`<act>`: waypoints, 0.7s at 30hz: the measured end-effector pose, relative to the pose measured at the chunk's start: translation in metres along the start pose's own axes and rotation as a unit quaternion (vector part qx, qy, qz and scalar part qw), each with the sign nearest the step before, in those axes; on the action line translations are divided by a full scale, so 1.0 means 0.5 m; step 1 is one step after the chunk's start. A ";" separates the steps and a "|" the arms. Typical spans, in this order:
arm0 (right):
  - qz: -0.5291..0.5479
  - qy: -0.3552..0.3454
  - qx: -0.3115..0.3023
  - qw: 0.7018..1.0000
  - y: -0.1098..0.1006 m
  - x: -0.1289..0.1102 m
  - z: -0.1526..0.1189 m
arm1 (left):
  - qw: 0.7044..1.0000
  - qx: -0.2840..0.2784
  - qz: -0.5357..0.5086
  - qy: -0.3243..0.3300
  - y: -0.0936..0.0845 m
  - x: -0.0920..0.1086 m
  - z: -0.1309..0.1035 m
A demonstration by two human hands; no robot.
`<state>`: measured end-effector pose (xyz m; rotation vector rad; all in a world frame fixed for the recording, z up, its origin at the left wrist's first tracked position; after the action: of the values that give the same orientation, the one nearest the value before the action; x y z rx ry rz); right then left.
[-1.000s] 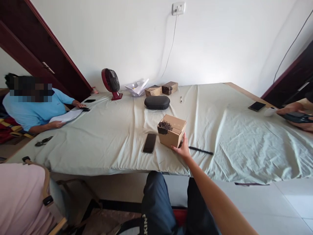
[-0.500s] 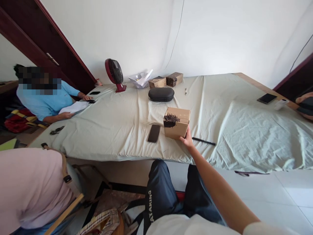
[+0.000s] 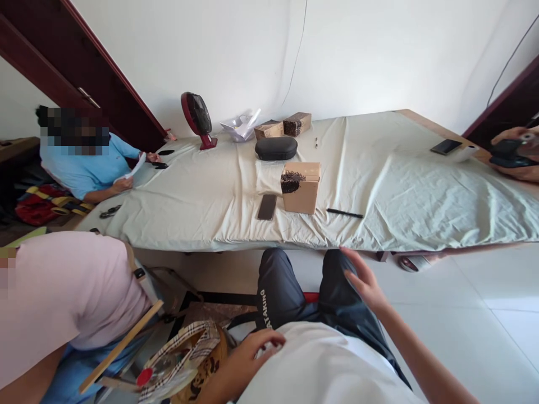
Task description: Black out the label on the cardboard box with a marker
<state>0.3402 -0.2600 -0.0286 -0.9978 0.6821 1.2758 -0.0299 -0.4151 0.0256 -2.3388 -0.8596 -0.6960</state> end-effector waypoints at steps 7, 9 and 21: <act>0.034 0.065 -0.165 0.984 0.048 -0.190 -0.232 | 0.931 -0.209 -0.068 0.292 0.105 0.066 -0.002; 0.055 0.078 -0.186 0.978 0.053 -0.221 -0.262 | 0.943 -0.201 -0.019 0.264 0.125 0.044 0.008; 0.086 0.082 -0.302 0.946 0.012 -0.252 -0.342 | 0.960 -0.049 0.175 0.212 0.140 -0.245 -0.005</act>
<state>0.3278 -0.4696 0.0048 -1.5853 0.5152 1.6142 -0.0632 -0.5126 -0.0710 -2.2178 -0.2196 -1.0450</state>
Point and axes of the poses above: each hand's wrist, its own z-axis towards the middle knuckle, its own y-axis out of the palm, x = y × z, the point moved 4 cm from there along z, towards the middle knuckle, and after that the axes turned 15 degrees about -y, right-handed, at the moved point
